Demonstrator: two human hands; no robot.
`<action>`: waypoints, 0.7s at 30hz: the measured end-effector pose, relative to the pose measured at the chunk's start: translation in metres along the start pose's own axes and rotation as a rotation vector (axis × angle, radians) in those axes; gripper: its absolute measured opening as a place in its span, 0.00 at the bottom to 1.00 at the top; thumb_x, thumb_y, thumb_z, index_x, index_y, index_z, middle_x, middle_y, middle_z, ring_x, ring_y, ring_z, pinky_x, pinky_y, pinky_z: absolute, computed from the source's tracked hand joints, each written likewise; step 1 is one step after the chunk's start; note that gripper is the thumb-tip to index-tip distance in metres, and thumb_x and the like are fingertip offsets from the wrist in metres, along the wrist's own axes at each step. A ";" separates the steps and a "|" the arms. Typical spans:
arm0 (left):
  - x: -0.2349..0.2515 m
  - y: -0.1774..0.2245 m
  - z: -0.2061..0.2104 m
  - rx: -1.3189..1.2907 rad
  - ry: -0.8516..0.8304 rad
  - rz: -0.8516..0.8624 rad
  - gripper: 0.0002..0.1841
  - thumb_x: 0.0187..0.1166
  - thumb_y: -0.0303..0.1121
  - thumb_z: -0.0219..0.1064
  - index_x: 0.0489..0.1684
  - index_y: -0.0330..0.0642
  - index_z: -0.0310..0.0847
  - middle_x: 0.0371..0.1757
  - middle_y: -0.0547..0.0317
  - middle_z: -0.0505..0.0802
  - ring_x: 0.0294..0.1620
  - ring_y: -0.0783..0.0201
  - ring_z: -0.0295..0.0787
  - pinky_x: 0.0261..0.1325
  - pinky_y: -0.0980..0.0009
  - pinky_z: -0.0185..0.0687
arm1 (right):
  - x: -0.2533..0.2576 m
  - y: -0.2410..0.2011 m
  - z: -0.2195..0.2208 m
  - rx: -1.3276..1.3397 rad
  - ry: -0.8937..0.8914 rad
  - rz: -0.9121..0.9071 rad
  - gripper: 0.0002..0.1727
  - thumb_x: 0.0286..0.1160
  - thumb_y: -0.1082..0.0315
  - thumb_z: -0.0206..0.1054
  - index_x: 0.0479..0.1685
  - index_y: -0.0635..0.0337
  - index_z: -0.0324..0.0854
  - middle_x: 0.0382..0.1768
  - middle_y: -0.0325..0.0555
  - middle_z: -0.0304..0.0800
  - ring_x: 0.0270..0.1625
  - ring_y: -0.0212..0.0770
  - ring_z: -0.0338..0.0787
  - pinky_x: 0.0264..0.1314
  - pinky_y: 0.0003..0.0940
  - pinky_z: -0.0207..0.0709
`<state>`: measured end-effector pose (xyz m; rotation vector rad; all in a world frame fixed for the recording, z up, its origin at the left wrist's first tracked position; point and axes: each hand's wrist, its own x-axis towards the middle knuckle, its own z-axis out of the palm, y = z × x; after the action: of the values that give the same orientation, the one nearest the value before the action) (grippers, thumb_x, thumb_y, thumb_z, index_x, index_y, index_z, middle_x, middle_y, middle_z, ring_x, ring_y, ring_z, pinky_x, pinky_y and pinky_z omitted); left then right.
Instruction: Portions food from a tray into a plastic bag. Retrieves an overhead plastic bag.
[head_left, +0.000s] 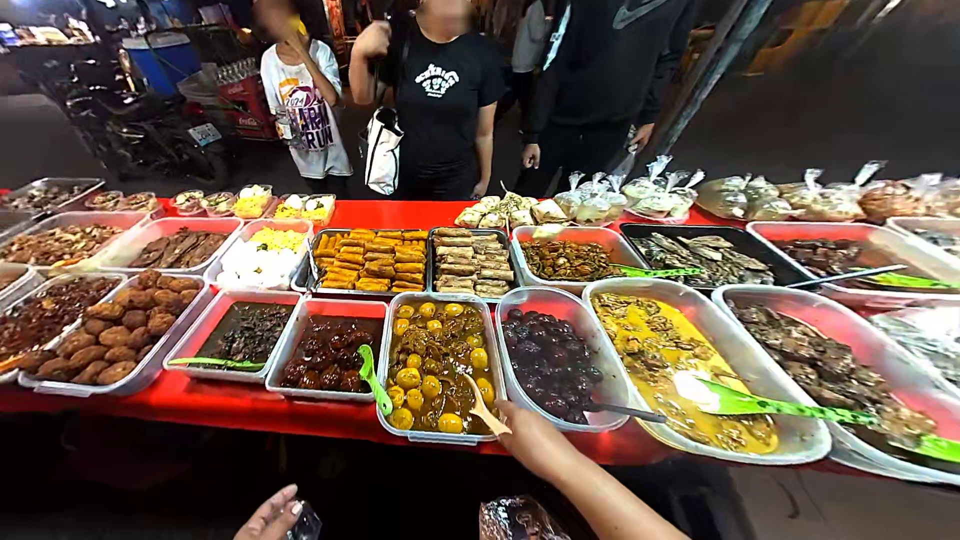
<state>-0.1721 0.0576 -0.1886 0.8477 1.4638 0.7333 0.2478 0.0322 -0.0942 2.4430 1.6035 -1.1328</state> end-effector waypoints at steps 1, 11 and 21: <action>-0.011 0.005 -0.001 -0.040 0.021 0.027 0.24 0.79 0.24 0.66 0.75 0.33 0.71 0.42 0.58 0.88 0.20 0.76 0.74 0.22 0.78 0.72 | 0.001 0.000 -0.009 -0.100 0.001 -0.008 0.27 0.82 0.69 0.59 0.82 0.61 0.71 0.68 0.67 0.84 0.71 0.66 0.85 0.74 0.65 0.75; -0.040 0.064 -0.033 -0.357 0.079 0.297 0.24 0.77 0.14 0.45 0.68 0.39 0.75 0.48 0.65 0.96 0.21 0.78 0.83 0.23 0.82 0.79 | -0.008 -0.028 -0.028 -0.321 0.256 -0.094 0.24 0.84 0.73 0.53 0.76 0.54 0.80 0.69 0.56 0.84 0.67 0.59 0.88 0.62 0.56 0.84; 0.084 0.182 0.002 -0.278 -0.436 0.399 0.23 0.74 0.19 0.48 0.60 0.36 0.87 0.56 0.51 0.95 0.33 0.67 0.92 0.32 0.72 0.90 | -0.002 -0.068 -0.001 -0.149 0.181 0.252 0.23 0.84 0.66 0.54 0.74 0.47 0.83 0.69 0.56 0.86 0.66 0.62 0.89 0.62 0.67 0.81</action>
<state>-0.1553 0.2252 -0.0797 1.0176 0.7911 0.9519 0.1933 0.0628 -0.0678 2.6152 1.3111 -0.7483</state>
